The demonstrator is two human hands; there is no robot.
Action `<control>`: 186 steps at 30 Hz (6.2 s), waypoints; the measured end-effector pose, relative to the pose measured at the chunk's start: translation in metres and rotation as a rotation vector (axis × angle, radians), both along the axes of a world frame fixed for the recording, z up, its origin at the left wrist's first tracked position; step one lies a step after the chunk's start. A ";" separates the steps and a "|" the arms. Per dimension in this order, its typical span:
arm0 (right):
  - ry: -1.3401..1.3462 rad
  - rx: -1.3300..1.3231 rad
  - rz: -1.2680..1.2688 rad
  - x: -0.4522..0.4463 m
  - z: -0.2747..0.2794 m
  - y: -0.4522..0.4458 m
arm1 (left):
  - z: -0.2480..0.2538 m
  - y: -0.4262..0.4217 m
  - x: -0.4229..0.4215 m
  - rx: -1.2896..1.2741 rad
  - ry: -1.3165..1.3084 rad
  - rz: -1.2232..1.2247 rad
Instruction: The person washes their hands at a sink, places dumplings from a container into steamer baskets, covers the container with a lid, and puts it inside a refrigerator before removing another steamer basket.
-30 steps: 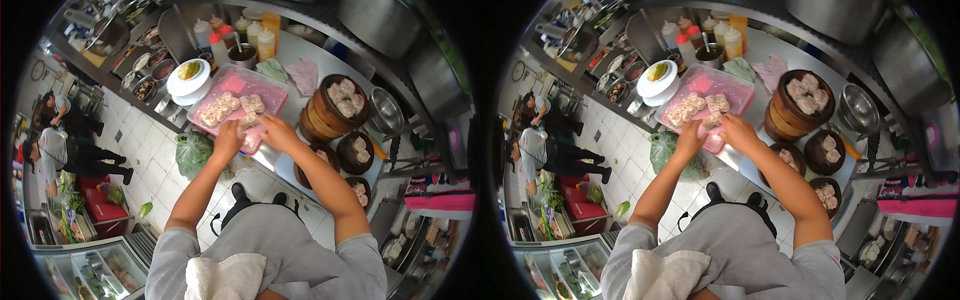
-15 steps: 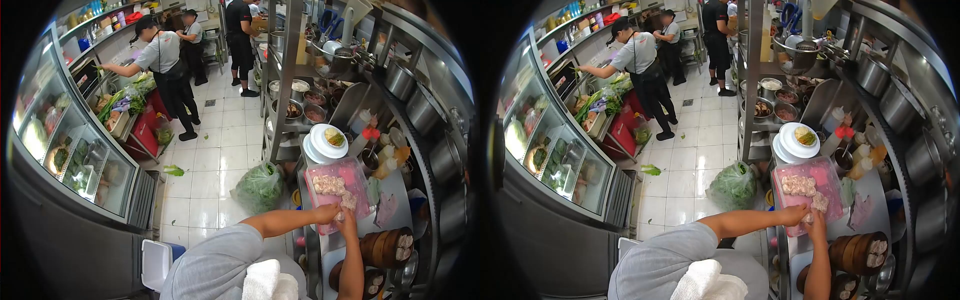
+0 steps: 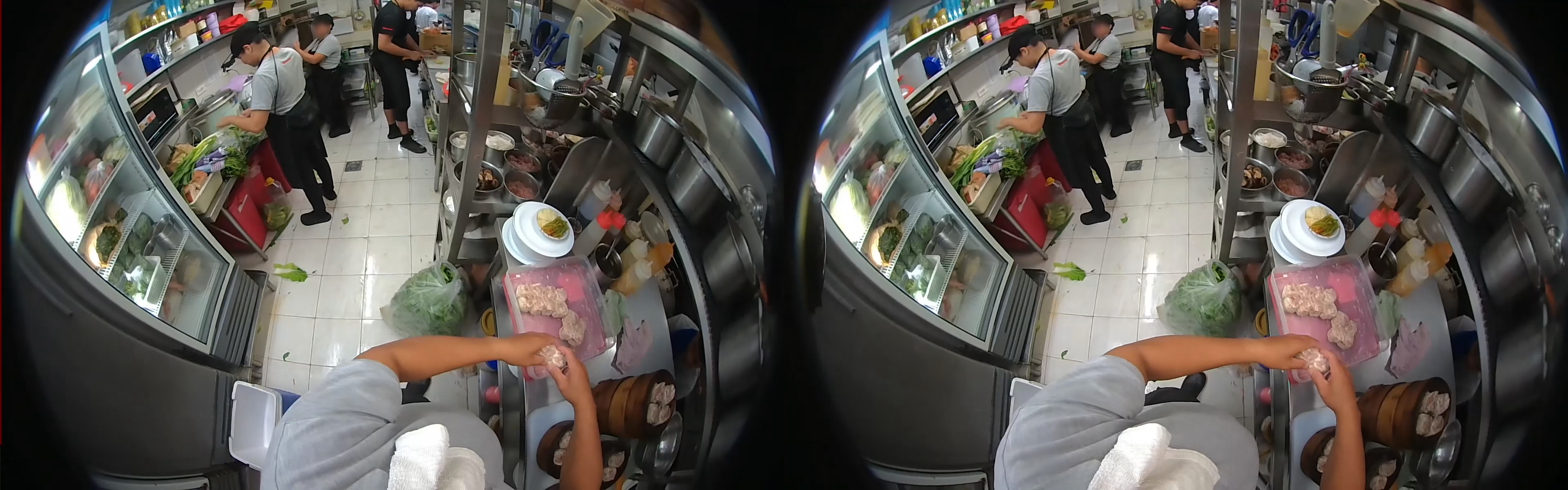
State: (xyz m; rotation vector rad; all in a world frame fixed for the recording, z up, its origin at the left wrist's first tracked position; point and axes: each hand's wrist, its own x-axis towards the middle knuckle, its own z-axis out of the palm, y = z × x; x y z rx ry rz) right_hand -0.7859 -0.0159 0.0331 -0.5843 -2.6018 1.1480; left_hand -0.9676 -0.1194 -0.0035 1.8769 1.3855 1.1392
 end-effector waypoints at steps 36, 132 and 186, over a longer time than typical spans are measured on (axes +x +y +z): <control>0.679 -1.083 -0.452 0.219 0.000 -0.084 | 0.021 -0.021 0.128 -0.792 -1.056 -0.388; 0.193 -0.618 -0.960 0.043 -0.209 0.021 | -0.072 0.033 -0.159 -0.653 -1.376 0.450; 0.522 -0.217 -0.498 -0.071 -0.012 -0.094 | 0.143 -0.201 -0.221 0.014 -1.486 0.211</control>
